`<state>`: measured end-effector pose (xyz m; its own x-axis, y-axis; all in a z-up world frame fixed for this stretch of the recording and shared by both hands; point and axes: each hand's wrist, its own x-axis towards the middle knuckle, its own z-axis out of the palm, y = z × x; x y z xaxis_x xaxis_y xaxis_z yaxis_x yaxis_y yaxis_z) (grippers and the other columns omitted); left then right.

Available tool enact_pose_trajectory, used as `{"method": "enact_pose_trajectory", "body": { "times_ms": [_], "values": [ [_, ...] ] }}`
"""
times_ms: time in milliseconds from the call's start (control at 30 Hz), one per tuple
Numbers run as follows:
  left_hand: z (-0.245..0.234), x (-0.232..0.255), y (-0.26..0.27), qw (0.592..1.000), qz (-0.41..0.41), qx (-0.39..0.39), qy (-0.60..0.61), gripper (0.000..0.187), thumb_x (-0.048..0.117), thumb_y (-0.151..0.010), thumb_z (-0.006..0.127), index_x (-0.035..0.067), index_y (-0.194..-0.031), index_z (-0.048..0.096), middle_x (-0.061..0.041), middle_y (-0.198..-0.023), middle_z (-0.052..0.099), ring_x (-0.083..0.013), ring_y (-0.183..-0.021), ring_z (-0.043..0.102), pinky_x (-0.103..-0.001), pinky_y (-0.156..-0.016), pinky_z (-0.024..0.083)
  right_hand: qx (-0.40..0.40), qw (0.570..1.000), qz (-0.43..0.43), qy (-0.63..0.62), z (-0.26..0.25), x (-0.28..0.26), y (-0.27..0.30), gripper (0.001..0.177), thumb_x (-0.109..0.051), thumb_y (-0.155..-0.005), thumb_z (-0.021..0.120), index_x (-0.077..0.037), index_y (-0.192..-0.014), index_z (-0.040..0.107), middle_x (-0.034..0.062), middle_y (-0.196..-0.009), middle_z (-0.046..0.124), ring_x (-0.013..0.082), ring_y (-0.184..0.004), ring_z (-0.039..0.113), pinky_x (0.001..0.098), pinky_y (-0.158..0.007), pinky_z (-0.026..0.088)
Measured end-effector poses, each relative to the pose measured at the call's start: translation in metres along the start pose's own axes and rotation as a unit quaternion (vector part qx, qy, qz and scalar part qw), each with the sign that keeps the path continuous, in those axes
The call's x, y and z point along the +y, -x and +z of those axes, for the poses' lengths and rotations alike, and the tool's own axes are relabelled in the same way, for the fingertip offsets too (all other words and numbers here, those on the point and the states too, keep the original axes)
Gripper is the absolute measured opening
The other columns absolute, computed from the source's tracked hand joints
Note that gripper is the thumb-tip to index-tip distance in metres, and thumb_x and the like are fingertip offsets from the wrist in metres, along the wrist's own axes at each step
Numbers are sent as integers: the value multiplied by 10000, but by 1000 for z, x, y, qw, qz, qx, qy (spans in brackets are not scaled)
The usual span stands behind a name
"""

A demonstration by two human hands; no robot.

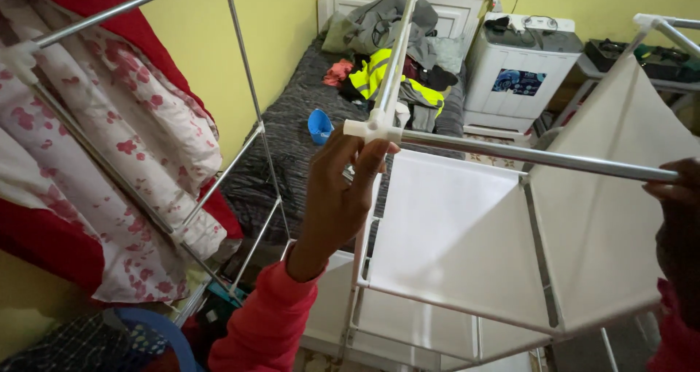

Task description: Assembling a metal and fabric storage rack by connecting poles and joints.

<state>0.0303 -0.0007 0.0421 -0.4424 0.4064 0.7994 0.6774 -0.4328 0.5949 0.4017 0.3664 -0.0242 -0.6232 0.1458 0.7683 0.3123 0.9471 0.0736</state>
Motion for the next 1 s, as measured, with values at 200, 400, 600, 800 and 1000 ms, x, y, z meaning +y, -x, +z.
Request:
{"method": "enact_pose_trajectory", "body": {
  "times_ms": [200,400,600,800,1000],
  "values": [
    [0,7,-1,1000,-7,4,-1,190,183,-1078,599,53,-998,714,-65,-876,636,-183,-773,625,-326,-708,473,25,999,1,24,-28,-73,-29,84,-15,-1255,482,-23,-1193,539,150,-1149,603,235,-982,607,299,-889,505],
    [-23,-25,15,984,40,-69,-157,400,349,-1099,451,75,-1052,738,-106,-879,649,-259,-821,629,-408,-741,459,131,983,35,126,-64,-186,-90,259,-315,-1114,710,-60,-1121,757,119,-1061,692,275,-1035,643,484,-1014,475],
    [-5,2,13,995,-31,39,-87,511,454,-1092,551,-54,-1089,609,-106,-970,664,-223,-882,624,-309,-824,505,243,958,-8,153,-84,-185,-91,444,-478,-1014,670,-43,-1093,716,142,-1106,648,293,-1039,549,454,-908,439],
    [30,4,22,992,105,-46,-59,295,289,-984,666,39,-1136,629,-59,-908,647,-220,-849,627,-314,-825,507,423,888,175,-44,-85,-148,-36,386,-431,-1112,702,-68,-1207,608,79,-1178,577,147,-1038,593,300,-908,528],
    [76,28,26,986,82,-145,5,440,217,-925,755,35,-1300,613,-47,-861,647,-192,-830,639,-324,-840,520,333,803,241,-431,-92,-119,-24,423,-417,-1128,690,-50,-1293,561,63,-1123,601,143,-1030,594,301,-936,494]
  ]
}}
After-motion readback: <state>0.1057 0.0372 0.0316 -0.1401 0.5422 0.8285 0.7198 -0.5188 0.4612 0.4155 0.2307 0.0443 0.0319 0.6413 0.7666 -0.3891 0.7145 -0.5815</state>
